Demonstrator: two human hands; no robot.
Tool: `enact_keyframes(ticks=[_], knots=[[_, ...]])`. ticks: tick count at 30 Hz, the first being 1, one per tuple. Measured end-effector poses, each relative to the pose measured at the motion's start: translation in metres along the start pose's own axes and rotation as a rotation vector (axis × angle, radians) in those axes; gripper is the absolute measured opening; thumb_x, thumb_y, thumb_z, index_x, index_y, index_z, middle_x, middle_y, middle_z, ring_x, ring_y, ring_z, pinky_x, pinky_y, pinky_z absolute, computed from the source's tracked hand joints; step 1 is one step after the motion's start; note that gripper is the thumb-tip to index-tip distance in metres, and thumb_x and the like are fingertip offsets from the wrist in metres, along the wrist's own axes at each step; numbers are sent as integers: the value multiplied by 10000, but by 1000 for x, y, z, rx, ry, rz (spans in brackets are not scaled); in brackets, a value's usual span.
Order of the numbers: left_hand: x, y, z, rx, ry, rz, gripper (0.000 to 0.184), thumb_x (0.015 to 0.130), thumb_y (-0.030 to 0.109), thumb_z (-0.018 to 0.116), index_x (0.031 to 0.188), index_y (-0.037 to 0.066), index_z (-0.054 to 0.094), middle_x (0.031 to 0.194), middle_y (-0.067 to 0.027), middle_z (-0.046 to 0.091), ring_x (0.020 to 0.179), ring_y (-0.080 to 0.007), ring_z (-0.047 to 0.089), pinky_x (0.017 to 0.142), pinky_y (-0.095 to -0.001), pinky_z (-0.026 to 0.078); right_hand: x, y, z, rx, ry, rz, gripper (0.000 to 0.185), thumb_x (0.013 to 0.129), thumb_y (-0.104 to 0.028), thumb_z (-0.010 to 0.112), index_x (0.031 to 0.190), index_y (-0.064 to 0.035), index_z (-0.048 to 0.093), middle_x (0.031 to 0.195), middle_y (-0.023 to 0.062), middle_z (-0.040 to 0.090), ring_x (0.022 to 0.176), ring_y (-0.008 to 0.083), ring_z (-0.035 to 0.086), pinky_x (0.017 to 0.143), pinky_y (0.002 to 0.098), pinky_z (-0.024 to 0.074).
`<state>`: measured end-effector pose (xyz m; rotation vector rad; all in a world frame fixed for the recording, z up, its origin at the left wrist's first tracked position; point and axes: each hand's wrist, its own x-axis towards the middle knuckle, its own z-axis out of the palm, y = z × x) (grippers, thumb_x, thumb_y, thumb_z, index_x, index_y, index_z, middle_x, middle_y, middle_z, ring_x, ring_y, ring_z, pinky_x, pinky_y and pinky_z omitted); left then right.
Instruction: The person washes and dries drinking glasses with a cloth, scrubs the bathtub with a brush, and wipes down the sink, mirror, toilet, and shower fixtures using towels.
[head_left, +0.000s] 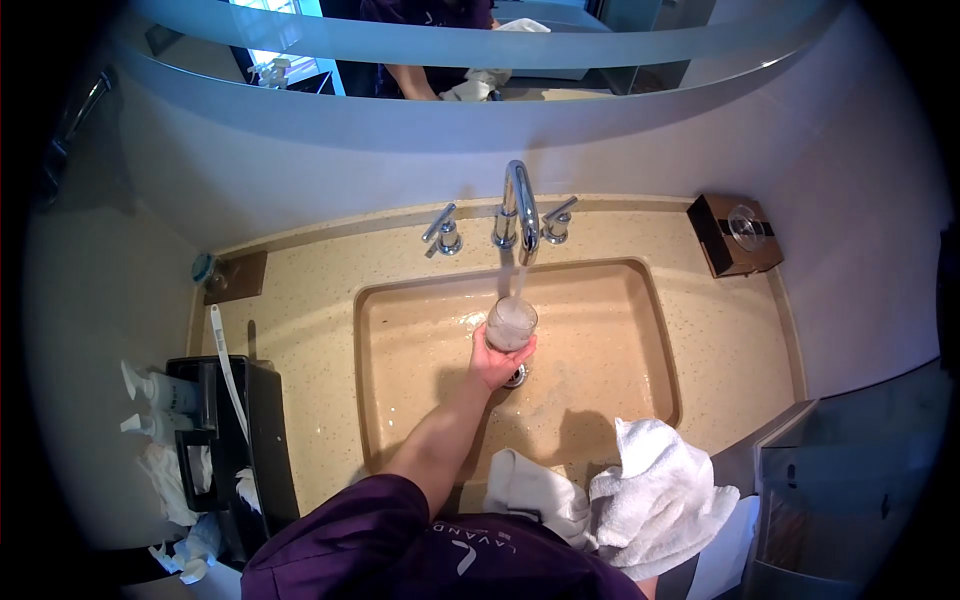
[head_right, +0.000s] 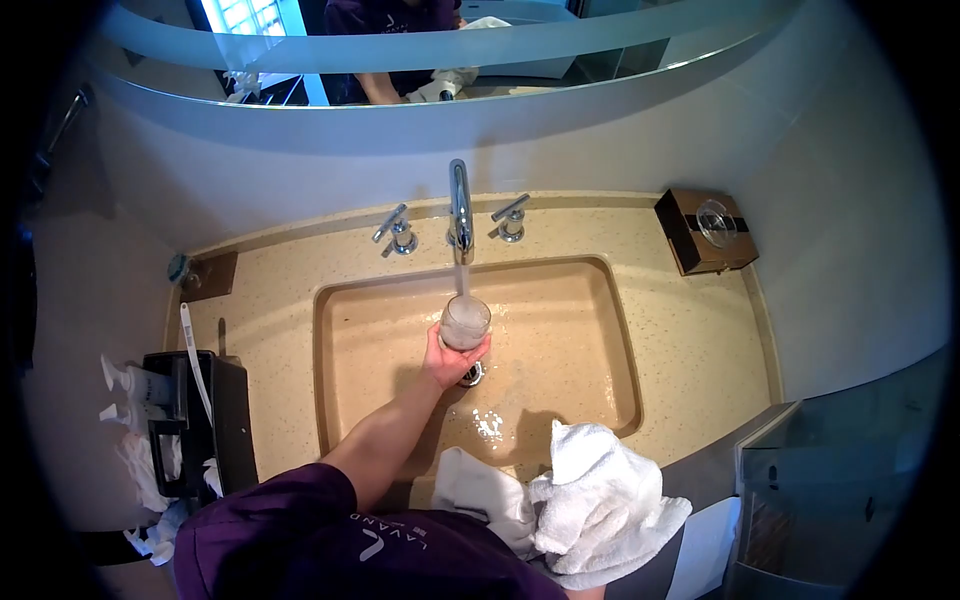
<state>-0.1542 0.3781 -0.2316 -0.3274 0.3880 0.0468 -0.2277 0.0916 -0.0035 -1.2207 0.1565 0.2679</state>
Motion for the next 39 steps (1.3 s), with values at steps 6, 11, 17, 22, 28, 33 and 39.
enact_keyframes(ticks=[6,11,17,22,28,33,39], knots=[[1,-3,4,136,-116,68,596,827,395,465,1320,101,305,1361,-138,302,1222,-367,326,1000,-498,329,-2,2,-4,39,16,11,420,864,-434,344,852,-26,444,809,136,475,704,239,473,621,335,351],[1,-5,11,147,-83,81,528,861,412,386,1299,120,337,1344,-110,335,1223,-308,346,1002,-495,328,-3,4,-6,63,17,17,434,863,-449,334,890,-29,438,850,141,471,742,247,472,653,344,351],[8,-2,11,86,-9,94,594,802,416,490,1296,120,345,1336,-114,349,1217,-325,348,1006,-485,326,3,6,-2,101,14,32,456,863,-468,323,937,-31,430,900,146,466,786,257,470,691,355,351],[15,0,8,100,26,69,624,782,429,509,1294,110,348,1324,-134,354,1200,-336,362,1004,-492,328,3,9,-1,145,5,48,477,862,-484,313,975,-34,424,941,150,463,824,265,469,723,365,350],[14,1,17,86,89,10,512,809,403,489,1228,117,423,1277,-106,417,1160,-313,409,956,-479,387,5,12,0,186,-6,66,506,862,-502,302,1021,-37,417,991,155,458,869,275,468,761,376,350],[22,6,12,198,16,19,627,768,439,530,1274,104,373,1287,-161,373,1144,-383,386,923,-459,427,5,17,1,225,-11,91,532,862,-518,292,1060,-39,410,1033,160,455,906,283,466,793,386,350],[30,11,12,197,67,-34,544,804,443,488,1235,118,416,1249,-136,424,1114,-340,435,902,-459,447,6,19,3,276,-11,115,566,861,-537,281,1106,-42,403,1082,165,450,951,292,465,831,397,350]])
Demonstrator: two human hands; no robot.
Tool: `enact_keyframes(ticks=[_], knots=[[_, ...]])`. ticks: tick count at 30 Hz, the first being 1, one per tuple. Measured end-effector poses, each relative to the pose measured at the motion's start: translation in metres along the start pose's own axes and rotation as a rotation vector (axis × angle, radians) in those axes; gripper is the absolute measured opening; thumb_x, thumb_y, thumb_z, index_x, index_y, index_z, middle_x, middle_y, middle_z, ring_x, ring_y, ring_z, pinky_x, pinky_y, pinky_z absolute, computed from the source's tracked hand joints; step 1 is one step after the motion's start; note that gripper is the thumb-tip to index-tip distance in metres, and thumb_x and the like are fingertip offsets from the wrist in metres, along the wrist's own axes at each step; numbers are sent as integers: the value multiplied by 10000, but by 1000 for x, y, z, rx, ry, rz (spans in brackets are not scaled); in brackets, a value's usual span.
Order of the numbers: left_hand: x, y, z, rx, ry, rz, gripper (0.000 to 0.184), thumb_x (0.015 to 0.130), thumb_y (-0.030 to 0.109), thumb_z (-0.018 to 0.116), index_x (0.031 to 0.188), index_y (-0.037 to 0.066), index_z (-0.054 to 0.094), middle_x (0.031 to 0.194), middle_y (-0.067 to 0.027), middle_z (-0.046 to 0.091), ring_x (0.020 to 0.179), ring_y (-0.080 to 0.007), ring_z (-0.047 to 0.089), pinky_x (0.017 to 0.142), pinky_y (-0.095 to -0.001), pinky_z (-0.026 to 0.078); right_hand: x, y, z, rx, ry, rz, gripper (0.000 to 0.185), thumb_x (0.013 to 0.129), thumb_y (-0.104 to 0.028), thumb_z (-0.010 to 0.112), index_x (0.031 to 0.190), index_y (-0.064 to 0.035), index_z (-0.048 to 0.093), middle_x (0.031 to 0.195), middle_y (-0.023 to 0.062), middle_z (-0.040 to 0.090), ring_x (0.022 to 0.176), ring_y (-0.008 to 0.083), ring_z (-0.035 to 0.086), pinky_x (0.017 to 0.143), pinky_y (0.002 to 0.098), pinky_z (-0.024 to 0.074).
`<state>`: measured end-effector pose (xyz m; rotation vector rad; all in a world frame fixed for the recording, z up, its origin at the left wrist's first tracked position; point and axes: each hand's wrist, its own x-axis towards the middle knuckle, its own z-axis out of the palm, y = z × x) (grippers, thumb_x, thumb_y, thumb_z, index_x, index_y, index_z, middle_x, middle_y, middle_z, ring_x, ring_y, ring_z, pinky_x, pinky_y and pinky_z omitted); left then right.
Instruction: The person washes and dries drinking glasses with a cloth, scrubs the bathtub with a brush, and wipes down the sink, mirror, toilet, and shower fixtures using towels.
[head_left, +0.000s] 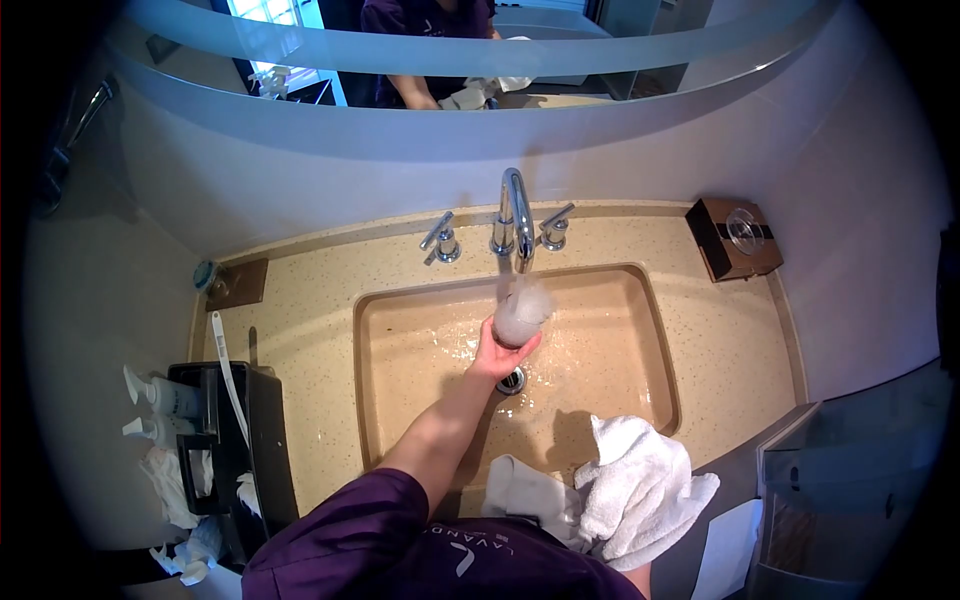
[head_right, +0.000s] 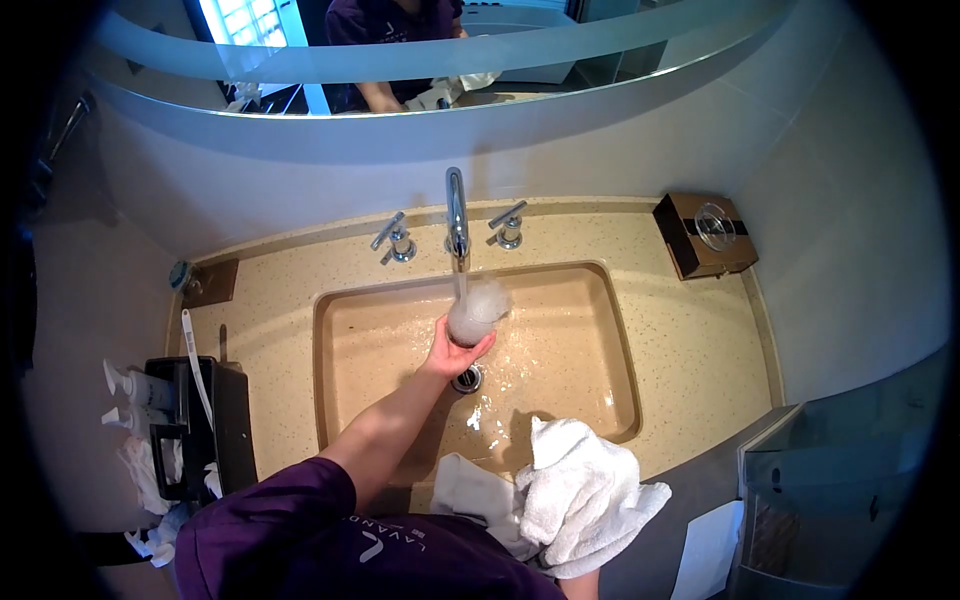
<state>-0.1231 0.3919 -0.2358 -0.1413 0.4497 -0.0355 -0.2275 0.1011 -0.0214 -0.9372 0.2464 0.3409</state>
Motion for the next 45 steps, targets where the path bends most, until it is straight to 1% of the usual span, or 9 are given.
enact_keyframes(ticks=[14,21,26,30,32,33,35,41,45], knots=[[0,4,13,15,-32,-22,667,730,404,624,1268,112,360,1271,-165,349,1113,-413,378,846,-429,498,5,-3,2,272,13,70,653,860,-581,254,1214,-48,385,1198,177,440,1055,315,461,920,424,350],[11,13,-23,331,-122,209,545,803,358,590,1246,122,379,1259,-143,381,1132,-321,414,927,-474,417,12,-8,4,475,-61,114,703,855,-607,245,1284,-60,345,1278,168,402,1135,317,422,976,427,332],[-40,20,12,151,41,50,543,825,358,576,1269,144,349,1274,-118,385,1144,-313,412,938,-494,394,30,6,-16,374,-105,118,704,864,-591,248,1352,-84,246,1360,123,313,1246,271,302,1038,380,262],[-90,-12,61,1025,241,557,519,801,210,625,1238,102,367,1225,-118,411,1123,-303,422,934,-458,403,35,-1,-3,374,-371,134,685,858,-574,283,1349,-98,249,1362,111,307,1251,266,282,1044,373,235],[-95,2,46,1695,64,923,589,717,129,686,1228,123,391,1226,-145,363,1116,-309,428,938,-383,399,43,5,3,125,-438,77,633,870,-533,304,1330,-99,271,1340,105,331,1240,257,289,1038,362,236],[-119,-8,68,1921,46,981,615,694,129,700,1230,132,398,1236,-153,343,1119,-314,425,941,-370,394,46,8,12,499,-262,198,513,888,-471,323,1220,-83,370,1191,113,439,1104,250,417,912,345,368],[-146,-19,93,2232,-109,1112,666,616,179,759,1205,142,450,1229,-159,319,1137,-313,402,935,-387,393,50,0,41,-148,-369,-60,308,847,-345,401,913,-61,500,850,101,517,799,225,521,662,315,437],[-208,-99,111,2317,-529,651,729,598,174,775,1239,157,428,1283,-174,264,1171,-351,370,967,-397,367,36,0,80,-862,-626,-543,299,828,-320,441,942,-51,501,870,103,526,815,230,527,683,320,438],[-216,-127,102,2213,-693,847,874,566,167,805,1307,152,340,1338,-163,213,1193,-340,357,954,-395,374,31,-8,80,-951,-717,-589,300,815,-303,468,962,-44,501,884,105,531,825,233,531,697,323,440]])
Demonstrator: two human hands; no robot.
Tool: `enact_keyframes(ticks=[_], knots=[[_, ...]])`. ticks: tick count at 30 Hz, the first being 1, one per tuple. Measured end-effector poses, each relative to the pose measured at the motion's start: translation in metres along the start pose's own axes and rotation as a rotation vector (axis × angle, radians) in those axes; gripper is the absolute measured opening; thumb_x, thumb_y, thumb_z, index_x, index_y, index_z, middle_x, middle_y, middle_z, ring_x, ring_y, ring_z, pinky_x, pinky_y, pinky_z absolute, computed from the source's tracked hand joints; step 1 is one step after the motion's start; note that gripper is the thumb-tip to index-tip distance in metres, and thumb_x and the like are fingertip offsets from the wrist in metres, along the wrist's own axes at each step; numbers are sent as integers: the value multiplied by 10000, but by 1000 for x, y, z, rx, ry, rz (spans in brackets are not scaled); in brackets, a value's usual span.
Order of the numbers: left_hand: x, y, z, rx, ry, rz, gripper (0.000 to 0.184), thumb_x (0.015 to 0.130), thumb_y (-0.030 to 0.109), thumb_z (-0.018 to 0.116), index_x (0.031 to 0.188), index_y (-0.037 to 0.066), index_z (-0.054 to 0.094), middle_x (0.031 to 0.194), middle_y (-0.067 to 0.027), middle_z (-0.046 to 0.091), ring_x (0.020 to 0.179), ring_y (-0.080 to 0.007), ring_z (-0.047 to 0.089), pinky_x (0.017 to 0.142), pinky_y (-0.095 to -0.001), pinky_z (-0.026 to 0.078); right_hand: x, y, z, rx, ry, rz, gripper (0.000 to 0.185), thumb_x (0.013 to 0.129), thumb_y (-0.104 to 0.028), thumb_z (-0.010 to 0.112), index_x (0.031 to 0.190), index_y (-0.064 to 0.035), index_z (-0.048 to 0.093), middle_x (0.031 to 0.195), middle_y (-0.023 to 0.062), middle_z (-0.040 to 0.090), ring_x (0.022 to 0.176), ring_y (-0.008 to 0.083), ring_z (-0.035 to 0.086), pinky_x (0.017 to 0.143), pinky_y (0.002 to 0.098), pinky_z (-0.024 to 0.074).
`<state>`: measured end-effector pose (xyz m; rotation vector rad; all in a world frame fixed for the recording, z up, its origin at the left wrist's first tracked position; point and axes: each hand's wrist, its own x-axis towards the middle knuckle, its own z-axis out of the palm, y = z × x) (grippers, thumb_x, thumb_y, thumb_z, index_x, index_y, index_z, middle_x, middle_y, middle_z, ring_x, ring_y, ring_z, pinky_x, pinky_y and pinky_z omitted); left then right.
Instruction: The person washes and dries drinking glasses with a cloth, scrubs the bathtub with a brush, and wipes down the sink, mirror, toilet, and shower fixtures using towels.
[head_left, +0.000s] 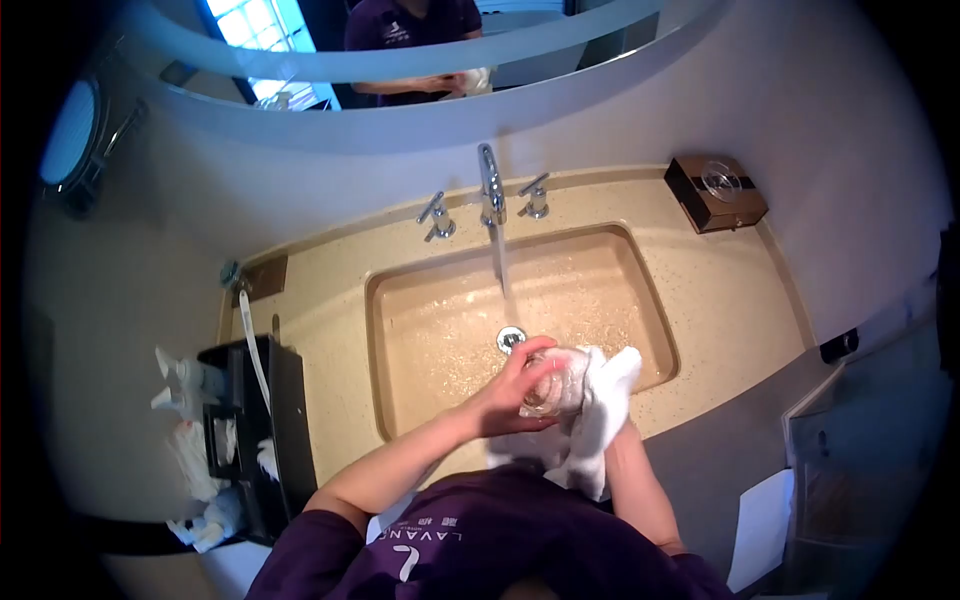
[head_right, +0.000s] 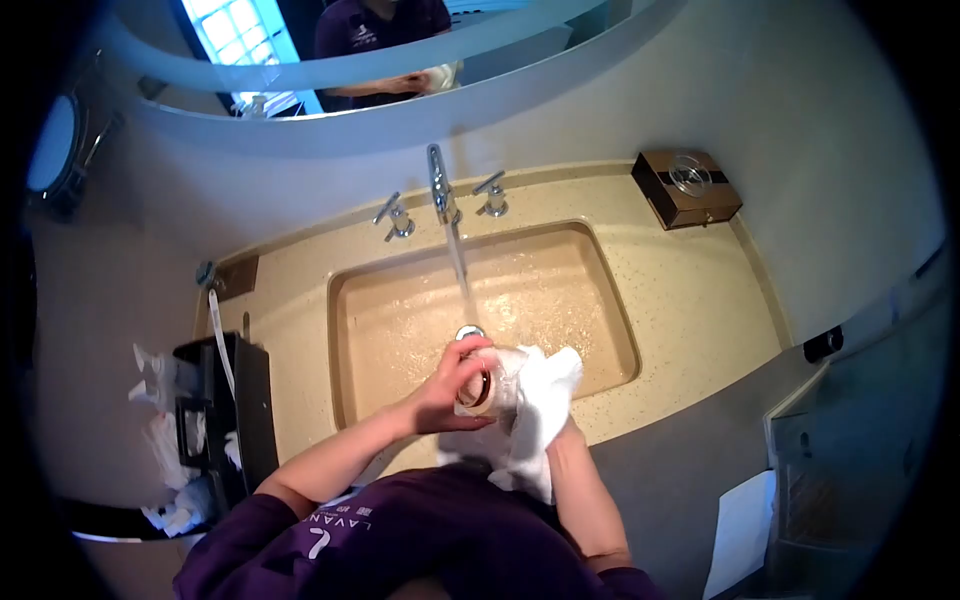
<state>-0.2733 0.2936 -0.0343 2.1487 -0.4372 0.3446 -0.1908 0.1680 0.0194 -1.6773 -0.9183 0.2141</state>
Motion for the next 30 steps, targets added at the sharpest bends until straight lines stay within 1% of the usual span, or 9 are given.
enact_keyframes(ticks=[3,4,10,13,15,18,23,26,30], knots=[[5,17,1,-667,137,-118,1186,534,64,801,1404,175,4,1386,-157,158,1261,-305,287,976,-418,355,-5,-17,-25,-65,-39,-29,306,805,-291,488,977,-39,502,893,107,536,833,235,534,707,325,440],[10,22,3,-775,-129,-398,1268,527,87,812,1385,146,-120,1390,-160,213,1251,-263,310,975,-407,347,-7,-25,-36,-94,-50,-36,308,801,-287,494,981,-37,502,897,107,537,836,236,534,711,326,441],[41,35,55,-427,-665,-321,531,700,324,681,1125,40,540,968,-131,630,929,-214,579,813,-311,432,-17,-78,-112,-318,-3,-98,330,782,-262,534,1011,-27,503,917,110,546,851,241,540,731,331,442],[26,64,3,-452,-315,-213,361,783,272,605,1012,-5,568,898,-144,626,857,-225,588,766,-324,449,-28,-101,-145,-394,68,-121,345,772,-250,554,1026,-22,503,927,111,550,859,243,543,742,333,443],[10,66,-31,-88,-187,-12,316,796,223,578,1019,0,561,871,-143,619,814,-243,598,736,-316,462,-37,-110,-156,-406,102,-146,356,765,-242,568,1035,-18,503,933,112,553,864,245,545,749,334,444],[-6,122,-95,-184,-314,-285,292,797,185,574,1028,7,555,852,-147,610,768,-268,606,700,-303,476,-46,-115,-152,-392,90,-192,375,755,-229,588,1050,-13,504,943,114,558,872,247,548,759,337,445],[-38,135,-91,-1150,157,-163,366,789,201,586,1106,35,508,956,-156,559,884,-272,551,781,-319,434,-60,-108,-104,-285,-120,-262,410,739,-209,621,1075,-5,505,960,116,565,885,251,553,777,341,446],[-46,141,-58,-1356,355,-264,415,785,218,591,1150,53,480,1045,-164,522,990,-277,510,855,-333,402,-68,-96,-50,-201,-304,-283,432,729,-196,641,1089,1,505,970,117,569,893,254,556,787,343,447],[-33,111,-15,-454,615,-362,495,761,242,615,1194,65,452,1184,-168,444,1126,-289,442,940,-355,359,-67,-24,5,-137,-184,-257,546,697,-216,689,1152,-7,470,1045,145,546,965,306,543,822,364,441]])
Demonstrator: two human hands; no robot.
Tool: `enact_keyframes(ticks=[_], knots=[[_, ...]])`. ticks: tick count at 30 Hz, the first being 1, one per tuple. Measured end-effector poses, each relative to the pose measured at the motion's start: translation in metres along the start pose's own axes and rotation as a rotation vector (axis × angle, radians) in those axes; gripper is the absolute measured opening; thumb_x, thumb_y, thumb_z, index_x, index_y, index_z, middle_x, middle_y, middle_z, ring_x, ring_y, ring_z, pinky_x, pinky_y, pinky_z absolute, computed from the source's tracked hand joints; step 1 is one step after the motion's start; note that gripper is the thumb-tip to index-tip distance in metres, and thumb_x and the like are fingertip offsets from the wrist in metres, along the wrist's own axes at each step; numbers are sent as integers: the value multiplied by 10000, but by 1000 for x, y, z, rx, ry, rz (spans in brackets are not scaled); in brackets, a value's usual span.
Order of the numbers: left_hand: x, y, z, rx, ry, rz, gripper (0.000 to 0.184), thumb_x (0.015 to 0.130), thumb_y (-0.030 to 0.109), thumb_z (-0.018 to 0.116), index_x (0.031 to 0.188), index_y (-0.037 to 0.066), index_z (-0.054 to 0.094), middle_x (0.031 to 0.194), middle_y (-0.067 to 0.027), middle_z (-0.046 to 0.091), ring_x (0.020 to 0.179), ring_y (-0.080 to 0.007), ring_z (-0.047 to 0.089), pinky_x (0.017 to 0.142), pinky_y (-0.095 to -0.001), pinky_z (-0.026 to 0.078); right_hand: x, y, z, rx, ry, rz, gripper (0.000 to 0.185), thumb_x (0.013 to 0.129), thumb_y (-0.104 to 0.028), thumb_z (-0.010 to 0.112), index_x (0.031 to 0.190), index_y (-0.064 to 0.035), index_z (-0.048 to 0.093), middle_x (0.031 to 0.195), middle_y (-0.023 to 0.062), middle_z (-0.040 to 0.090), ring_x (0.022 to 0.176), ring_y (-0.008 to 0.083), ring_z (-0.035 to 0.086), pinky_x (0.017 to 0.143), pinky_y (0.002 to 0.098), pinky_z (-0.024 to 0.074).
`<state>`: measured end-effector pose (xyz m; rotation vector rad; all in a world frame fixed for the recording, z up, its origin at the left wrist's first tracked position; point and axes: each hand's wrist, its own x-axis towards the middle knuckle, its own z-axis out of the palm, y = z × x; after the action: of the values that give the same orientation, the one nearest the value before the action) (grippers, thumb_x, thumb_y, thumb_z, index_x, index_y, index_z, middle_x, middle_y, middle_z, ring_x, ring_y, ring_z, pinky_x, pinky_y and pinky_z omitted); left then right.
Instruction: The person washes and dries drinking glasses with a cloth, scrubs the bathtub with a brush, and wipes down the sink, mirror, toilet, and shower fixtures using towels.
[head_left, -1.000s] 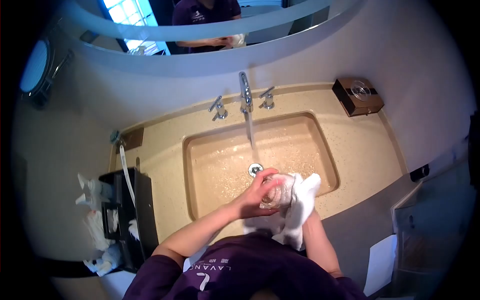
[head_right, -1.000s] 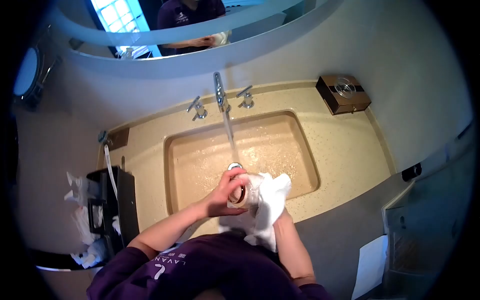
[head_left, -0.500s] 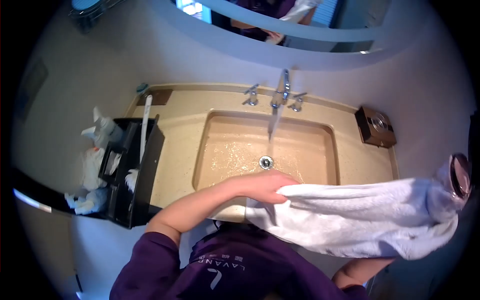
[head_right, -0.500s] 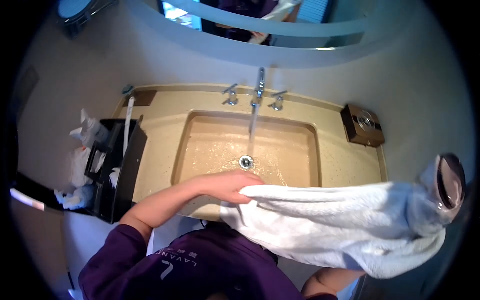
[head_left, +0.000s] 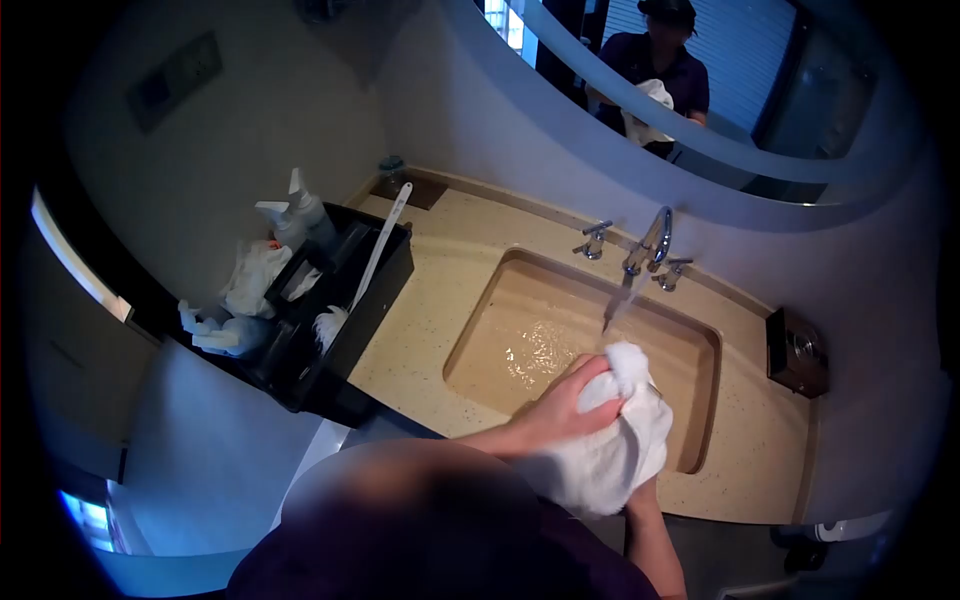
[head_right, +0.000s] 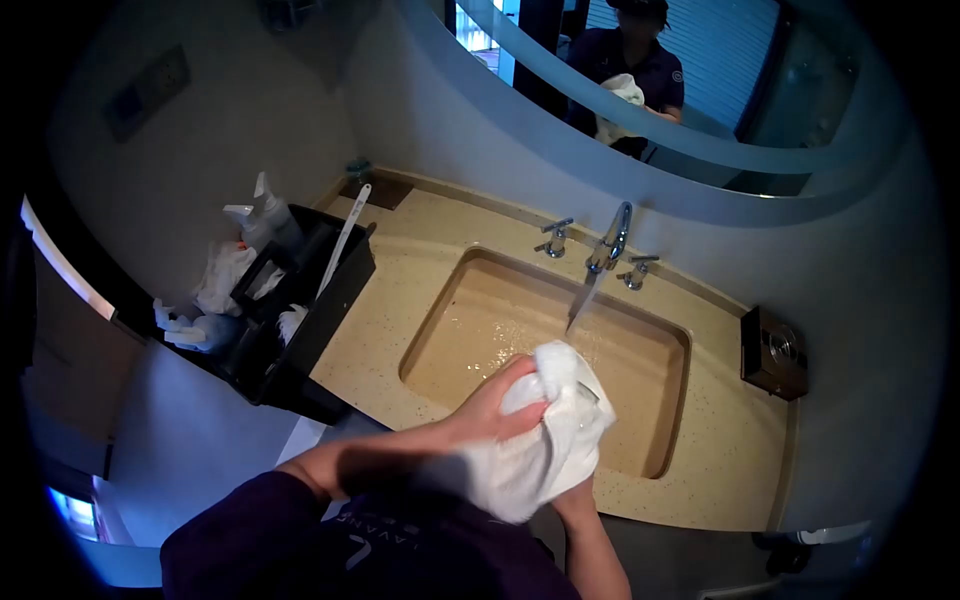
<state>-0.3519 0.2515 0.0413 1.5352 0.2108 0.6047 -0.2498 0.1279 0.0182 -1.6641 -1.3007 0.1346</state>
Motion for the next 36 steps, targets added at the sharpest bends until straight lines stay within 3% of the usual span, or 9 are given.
enact_keyframes(ticks=[3,5,8,10,18,23,28,31,36], knots=[[-15,-38,-11,522,122,239,593,700,247,674,1205,48,435,1272,-171,343,1133,-281,415,943,-362,352,1,22,10,385,-58,392,426,805,-233,572,1158,-22,460,1086,132,530,973,231,545,787,336,458],[-7,-70,-18,132,182,213,540,754,239,634,1207,32,426,1245,-136,397,1093,-222,453,911,-333,385,14,-7,21,966,64,844,345,794,-258,563,1043,-20,548,986,123,590,924,174,574,732,311,476],[4,-93,-42,-217,173,5,343,811,207,569,1076,19,457,1046,-92,458,949,-175,467,845,-297,397,42,-30,28,-173,-371,272,330,695,-187,626,976,-17,590,946,148,607,916,248,582,798,342,458],[8,-81,-53,-130,152,-105,221,832,194,540,950,14,490,897,-74,481,844,-165,468,804,-284,394,16,27,39,-37,-451,-184,355,669,-137,651,994,-14,578,938,146,608,898,288,580,821,361,449],[-13,-25,-70,412,-89,-93,453,793,167,581,1206,29,457,1158,-133,504,1115,-235,463,947,-332,354,26,21,46,404,-485,413,497,788,-229,613,1213,-39,439,1226,120,449,1124,276,428,970,371,326],[-13,-12,-99,-266,-117,-361,407,819,236,558,1165,40,473,1087,-103,540,1004,-232,525,878,-323,406,59,-19,32,231,-544,-365,385,713,-208,634,1052,-51,540,997,167,568,956,339,543,832,391,439],[-22,-19,-108,15,168,-145,645,680,208,713,1203,29,382,1116,-87,468,1051,-234,478,922,-334,367,72,3,57,-191,-600,-337,429,668,-252,665,1047,-82,559,955,164,586,884,359,557,782,392,459],[-40,0,-106,80,103,-190,687,662,229,715,1233,37,384,1211,-122,407,1160,-254,399,968,-358,325,62,-5,73,191,-519,-195,407,735,-204,633,1097,-51,526,1017,143,587,916,305,573,808,370,456],[-73,-15,-151,586,-205,-16,708,642,231,682,1261,41,396,1330,-180,303,1259,-300,283,1028,-375,250,43,-13,102,1291,-403,897,370,848,-140,561,1186,-33,459,1100,95,543,931,187,578,768,312,509]])
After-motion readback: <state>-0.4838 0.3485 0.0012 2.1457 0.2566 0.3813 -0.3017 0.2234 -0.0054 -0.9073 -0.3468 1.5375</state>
